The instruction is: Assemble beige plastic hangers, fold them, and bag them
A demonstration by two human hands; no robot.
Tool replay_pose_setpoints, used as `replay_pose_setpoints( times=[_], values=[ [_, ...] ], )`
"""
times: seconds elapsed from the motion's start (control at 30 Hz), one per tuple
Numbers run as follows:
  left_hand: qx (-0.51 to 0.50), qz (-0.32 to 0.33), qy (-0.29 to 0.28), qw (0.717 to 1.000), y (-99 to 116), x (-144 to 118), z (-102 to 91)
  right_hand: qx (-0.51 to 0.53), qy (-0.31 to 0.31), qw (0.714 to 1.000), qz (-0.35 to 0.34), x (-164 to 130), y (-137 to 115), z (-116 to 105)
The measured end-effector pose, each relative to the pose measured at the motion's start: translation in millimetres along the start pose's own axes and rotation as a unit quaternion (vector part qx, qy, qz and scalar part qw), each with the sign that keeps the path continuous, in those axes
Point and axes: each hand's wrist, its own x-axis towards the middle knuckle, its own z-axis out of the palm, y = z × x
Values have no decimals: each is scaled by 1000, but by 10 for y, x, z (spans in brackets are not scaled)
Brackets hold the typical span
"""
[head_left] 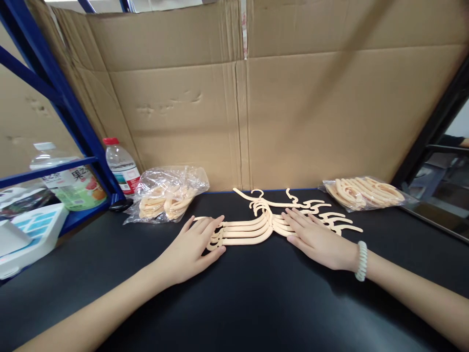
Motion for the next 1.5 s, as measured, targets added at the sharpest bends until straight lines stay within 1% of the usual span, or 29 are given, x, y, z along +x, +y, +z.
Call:
replay_pose_setpoints(
  times=[0.1,0.2,0.27,0.33,0.43,0.53,0.63,0.83,0.93,1.03,1.1,1.2,1.3,1.4,1.5],
  values=[
    [-7,-8,3,1000,9,6,12,0,5,1000,-2,1,10,17],
    [-35,-9,3,999,-40,17,-15,12,22,1000,-9,4,21,32],
    [-76,-3,-3,997,-109,23,-96,12,21,1000,-10,5,25,34],
    [-110,-9,-15,994,-197,24,-224,5,9,1000,-7,5,24,33],
    [-66,-34,-37,997,-326,11,-415,3,0,1000,-1,2,22,37],
    [-49,-42,-67,996,-395,-12,-492,13,7,1000,1,2,28,55],
    [-46,-30,-82,995,-401,-23,-463,13,13,1000,-5,6,44,78],
    [-40,1,-83,996,-364,-11,-390,-2,6,1000,-1,15,51,94],
    [-24,-3,-65,998,-359,4,-334,-6,0,1000,3,14,32,81],
    [13,-6,-41,999,-361,20,-259,-6,-4,1000,7,9,17,73],
    [41,-1,-36,999,-359,24,-226,-5,0,1000,8,6,15,76],
    [67,8,-36,997,-346,15,-227,3,7,1000,11,6,20,87],
    [78,13,-30,996,-330,3,-270,2,2,1000,14,13,20,92],
    [88,16,-8,996,-333,2,-302,-3,3,1000,12,21,20,90],
    [96,30,18,995,-370,14,-289,1,12,1000,10,23,28,98]
  ],
)
